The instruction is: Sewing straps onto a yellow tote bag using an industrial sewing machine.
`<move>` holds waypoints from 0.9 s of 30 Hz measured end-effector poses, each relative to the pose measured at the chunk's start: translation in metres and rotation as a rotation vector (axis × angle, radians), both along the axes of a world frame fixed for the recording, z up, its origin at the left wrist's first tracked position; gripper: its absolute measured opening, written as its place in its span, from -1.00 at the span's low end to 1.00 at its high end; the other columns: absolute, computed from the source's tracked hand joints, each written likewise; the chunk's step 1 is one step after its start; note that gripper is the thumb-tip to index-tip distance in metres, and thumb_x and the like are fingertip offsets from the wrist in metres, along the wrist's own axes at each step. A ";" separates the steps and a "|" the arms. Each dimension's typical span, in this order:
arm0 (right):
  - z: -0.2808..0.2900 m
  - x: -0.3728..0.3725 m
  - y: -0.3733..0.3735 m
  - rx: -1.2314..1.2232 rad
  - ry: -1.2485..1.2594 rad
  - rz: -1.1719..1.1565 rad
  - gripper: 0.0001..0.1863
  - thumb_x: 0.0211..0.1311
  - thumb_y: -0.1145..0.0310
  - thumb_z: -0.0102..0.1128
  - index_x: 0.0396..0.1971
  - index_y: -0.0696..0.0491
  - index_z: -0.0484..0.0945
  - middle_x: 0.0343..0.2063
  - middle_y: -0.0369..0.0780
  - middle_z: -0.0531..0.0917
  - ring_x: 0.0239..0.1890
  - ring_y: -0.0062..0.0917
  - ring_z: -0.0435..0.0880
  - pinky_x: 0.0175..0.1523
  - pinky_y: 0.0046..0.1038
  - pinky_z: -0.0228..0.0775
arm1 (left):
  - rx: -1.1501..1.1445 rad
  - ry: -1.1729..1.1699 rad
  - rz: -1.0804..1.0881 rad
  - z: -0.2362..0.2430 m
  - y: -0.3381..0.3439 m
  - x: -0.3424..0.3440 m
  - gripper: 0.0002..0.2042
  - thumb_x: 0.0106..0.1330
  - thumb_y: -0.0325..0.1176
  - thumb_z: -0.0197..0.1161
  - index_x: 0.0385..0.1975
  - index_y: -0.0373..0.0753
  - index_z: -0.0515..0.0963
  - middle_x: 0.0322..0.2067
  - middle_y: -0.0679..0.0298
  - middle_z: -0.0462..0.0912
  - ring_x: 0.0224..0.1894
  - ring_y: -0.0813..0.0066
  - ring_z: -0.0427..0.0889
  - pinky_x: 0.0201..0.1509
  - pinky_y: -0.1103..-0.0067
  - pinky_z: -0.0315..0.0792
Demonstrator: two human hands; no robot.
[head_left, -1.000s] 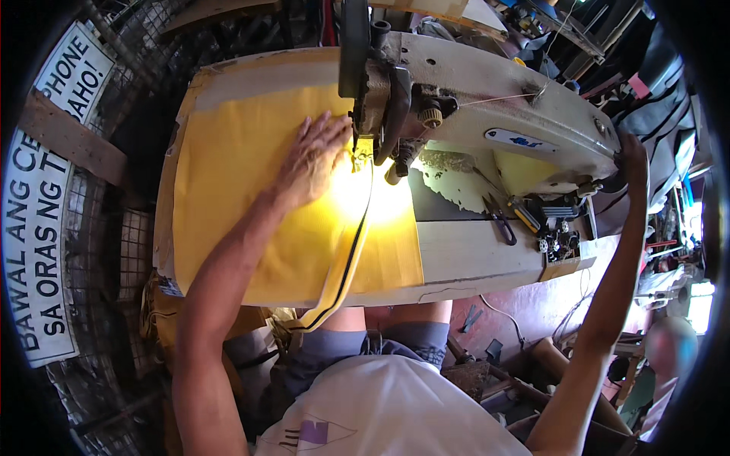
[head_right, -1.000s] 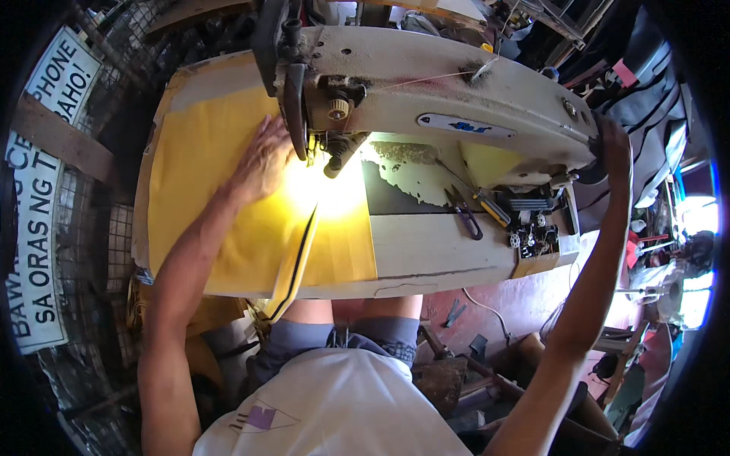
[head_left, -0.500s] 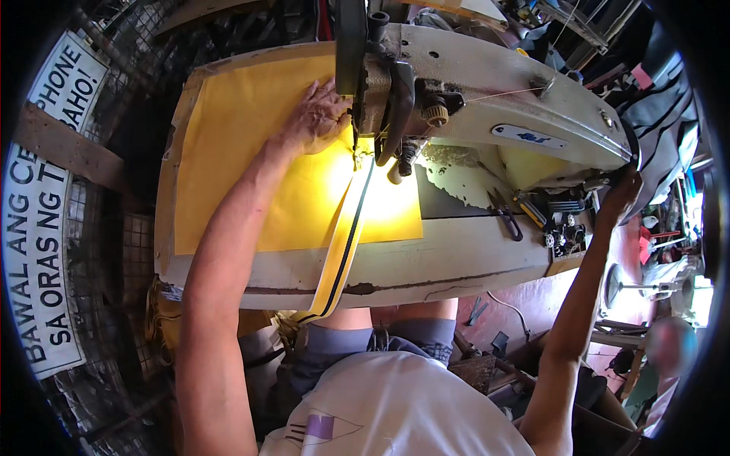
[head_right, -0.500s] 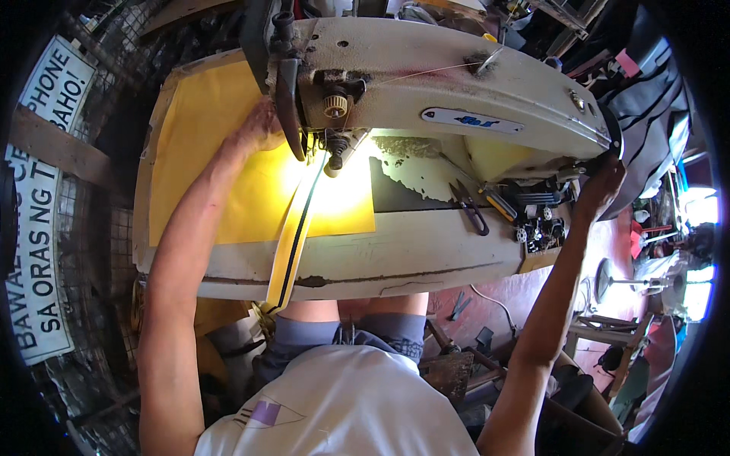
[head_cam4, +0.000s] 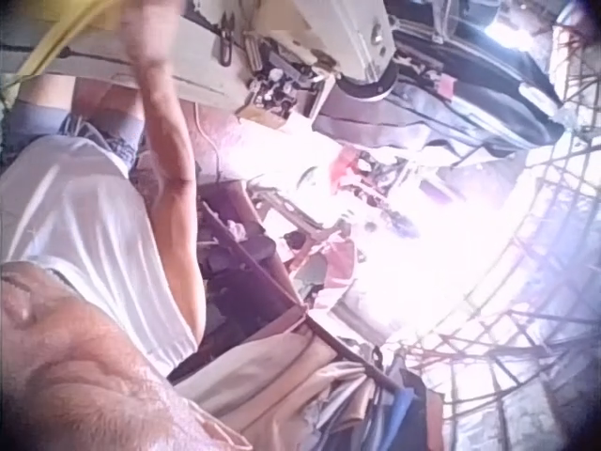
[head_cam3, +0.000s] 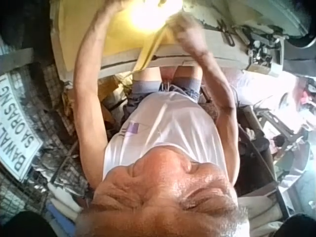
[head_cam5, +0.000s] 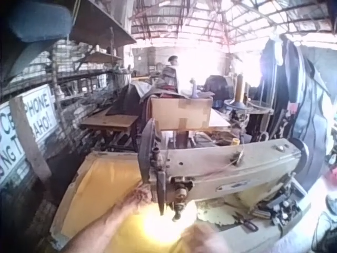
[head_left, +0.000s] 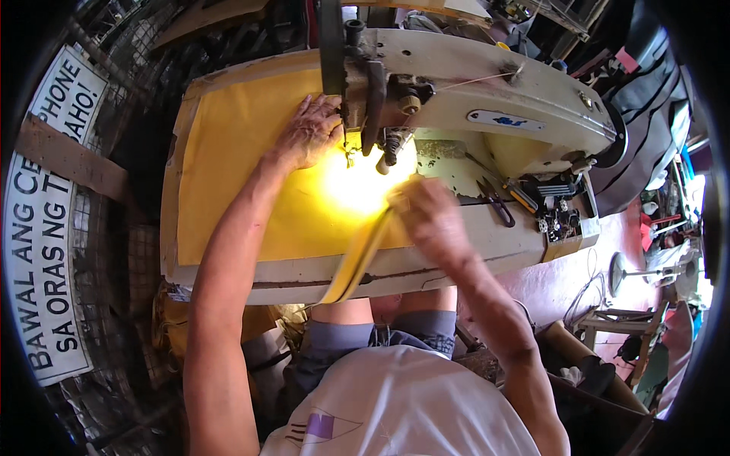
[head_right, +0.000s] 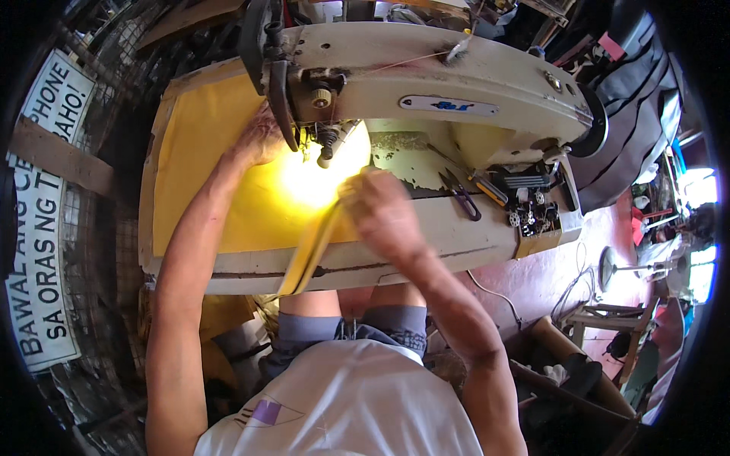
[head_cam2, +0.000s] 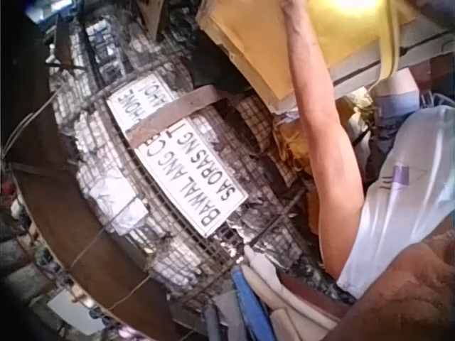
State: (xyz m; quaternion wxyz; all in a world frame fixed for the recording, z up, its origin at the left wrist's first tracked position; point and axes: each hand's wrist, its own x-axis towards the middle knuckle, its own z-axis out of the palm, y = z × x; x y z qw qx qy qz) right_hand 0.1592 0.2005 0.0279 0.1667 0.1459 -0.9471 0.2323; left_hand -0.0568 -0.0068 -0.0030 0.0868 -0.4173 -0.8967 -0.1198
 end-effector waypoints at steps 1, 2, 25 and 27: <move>-0.011 0.000 0.035 0.160 0.201 -0.008 -0.65 -0.01 0.50 0.20 -0.13 0.04 0.63 -0.12 -0.21 0.59 -0.05 -0.33 0.52 0.01 -0.26 0.41 | 0.110 0.080 -0.073 -0.006 0.004 -0.004 -0.64 0.39 -0.19 -0.03 -0.10 -0.32 0.58 0.29 0.03 0.31 0.39 0.08 0.19 0.52 0.25 -0.14; 0.002 0.002 0.051 0.209 0.278 -0.066 -0.64 -0.04 0.53 0.21 -0.14 0.07 0.62 -0.11 -0.20 0.60 -0.04 -0.31 0.53 0.01 -0.27 0.41 | 0.108 0.074 -0.074 -0.005 0.002 -0.003 -0.64 0.39 -0.19 -0.03 -0.10 -0.32 0.58 0.29 0.03 0.31 0.39 0.08 0.19 0.52 0.25 -0.14; -0.021 -0.044 0.074 -1.326 0.015 -0.310 -0.62 0.36 0.20 0.15 -0.09 0.26 0.57 -0.30 -0.20 0.67 -0.27 -0.59 0.58 -0.17 -0.54 0.42 | -0.119 0.383 0.073 0.004 -0.014 0.006 -0.63 0.29 -0.32 0.11 0.08 -0.25 0.47 0.05 -0.06 0.52 0.11 -0.07 0.42 0.24 0.11 0.23; -0.027 -0.048 0.080 -1.296 0.000 -0.310 -0.55 0.37 0.19 0.08 0.06 0.24 0.50 0.03 -0.04 0.62 0.09 -0.43 0.56 0.16 -0.48 0.35 | -0.054 0.297 0.215 0.017 -0.007 0.037 -0.67 0.30 -0.33 0.11 0.04 -0.27 0.49 0.02 -0.07 0.53 0.09 -0.07 0.44 0.21 0.13 0.26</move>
